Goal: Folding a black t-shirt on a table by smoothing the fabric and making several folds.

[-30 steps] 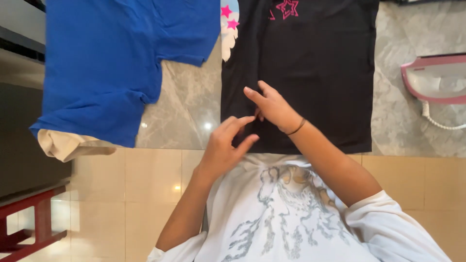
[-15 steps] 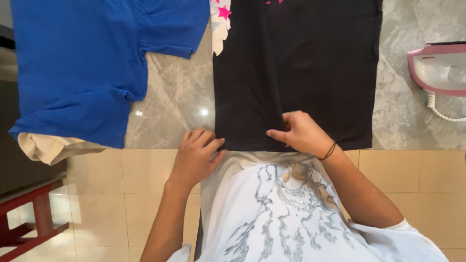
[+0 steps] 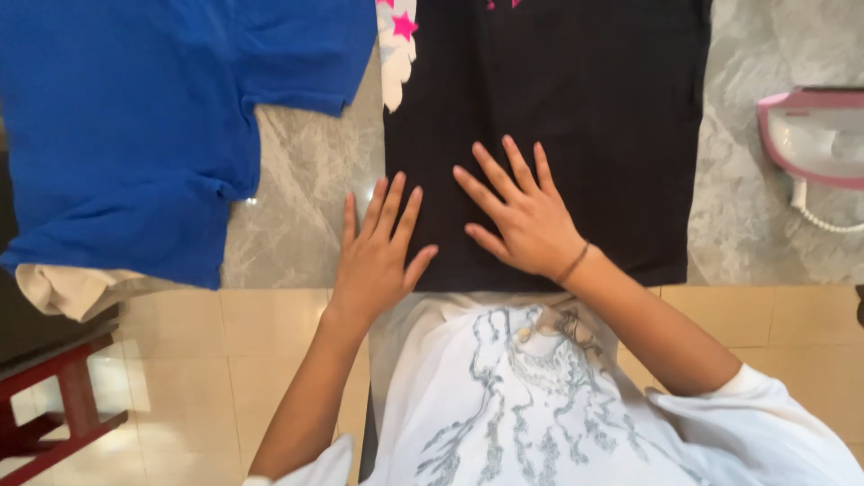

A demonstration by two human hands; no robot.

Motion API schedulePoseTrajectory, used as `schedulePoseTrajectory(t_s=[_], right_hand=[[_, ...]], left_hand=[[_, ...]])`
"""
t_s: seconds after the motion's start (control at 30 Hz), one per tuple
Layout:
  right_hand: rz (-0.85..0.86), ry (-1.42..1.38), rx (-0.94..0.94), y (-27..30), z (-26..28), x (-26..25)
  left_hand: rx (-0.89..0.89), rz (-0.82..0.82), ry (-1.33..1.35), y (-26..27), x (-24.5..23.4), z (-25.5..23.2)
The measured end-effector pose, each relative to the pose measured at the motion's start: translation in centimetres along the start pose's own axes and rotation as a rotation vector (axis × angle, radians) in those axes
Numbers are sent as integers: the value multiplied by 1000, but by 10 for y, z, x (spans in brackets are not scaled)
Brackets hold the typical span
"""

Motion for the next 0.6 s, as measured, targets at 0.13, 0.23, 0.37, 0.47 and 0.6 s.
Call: schedulePoseTrajectory(t_s=[0.13,0.23,0.37,0.47,0.6], right_hand=[[48,15,31,14,-4,1],[-179,117,-12,1,-7,-15],[-241,92,-61,-48,-29,-23],[-106,77,-48,-76,-62,-5],[33,64,-49,-77,-81,8]], left_hand=[[4,-14,-50,12,9,13],[61,-125,-111,4,2,6],[100,-293,-47,-21,-4,-12],[84,-126,-44,-33,10,-16],[46,126,-70,-32,23,-3]])
Point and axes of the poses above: each hand's wrist, its own y-axis away from the middle knuckle, its own x-axis out of the palm, z = x × y, the point moved 9 cm from there along -y, towards the middle knuckle, and after that the axes turned 12 degrees about -x, right-handed, at the moved point
